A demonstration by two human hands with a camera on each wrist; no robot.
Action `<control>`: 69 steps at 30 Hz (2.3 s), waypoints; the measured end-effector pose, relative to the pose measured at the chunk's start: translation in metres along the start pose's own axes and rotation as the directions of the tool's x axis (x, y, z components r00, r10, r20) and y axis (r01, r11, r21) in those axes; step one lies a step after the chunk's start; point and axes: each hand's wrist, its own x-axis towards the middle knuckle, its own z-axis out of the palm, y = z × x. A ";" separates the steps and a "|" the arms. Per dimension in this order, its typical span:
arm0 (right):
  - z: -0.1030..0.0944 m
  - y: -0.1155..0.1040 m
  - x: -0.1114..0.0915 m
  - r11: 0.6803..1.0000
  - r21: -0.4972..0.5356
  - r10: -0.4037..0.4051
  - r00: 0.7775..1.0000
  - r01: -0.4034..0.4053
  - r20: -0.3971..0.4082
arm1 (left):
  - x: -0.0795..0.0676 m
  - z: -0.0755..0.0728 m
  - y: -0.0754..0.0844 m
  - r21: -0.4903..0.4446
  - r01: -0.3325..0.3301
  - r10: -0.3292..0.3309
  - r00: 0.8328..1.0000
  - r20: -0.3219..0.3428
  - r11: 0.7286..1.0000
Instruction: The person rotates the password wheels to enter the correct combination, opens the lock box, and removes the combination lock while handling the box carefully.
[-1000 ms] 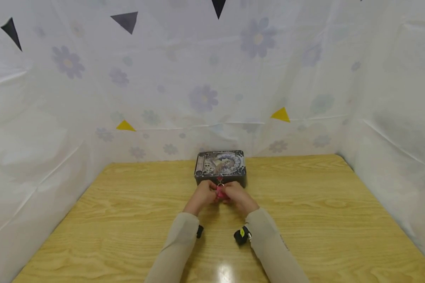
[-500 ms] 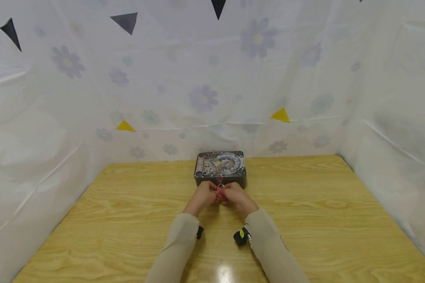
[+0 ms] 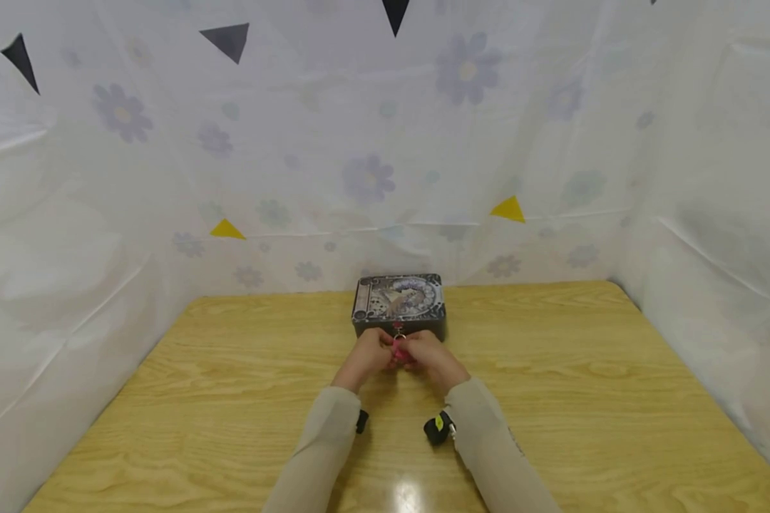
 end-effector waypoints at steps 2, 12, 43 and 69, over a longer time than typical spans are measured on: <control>0.000 0.001 0.000 1.000 0.001 -0.003 1.000 0.003 0.009 | 0.000 0.000 0.000 -0.010 0.009 -0.009 1.000 0.009 1.000; -0.001 0.002 0.001 0.999 0.000 -0.034 0.999 0.034 0.026 | 0.003 0.002 -0.005 -0.005 -0.023 0.023 1.000 0.002 1.000; -0.001 0.003 0.003 1.000 0.010 -0.003 0.999 0.003 0.033 | 0.002 0.001 -0.002 0.002 -0.002 0.002 1.000 0.018 1.000; -0.002 0.005 0.003 0.999 0.050 -0.008 0.999 0.006 0.042 | 0.001 0.002 -0.004 -0.022 -0.011 0.012 1.000 0.018 1.000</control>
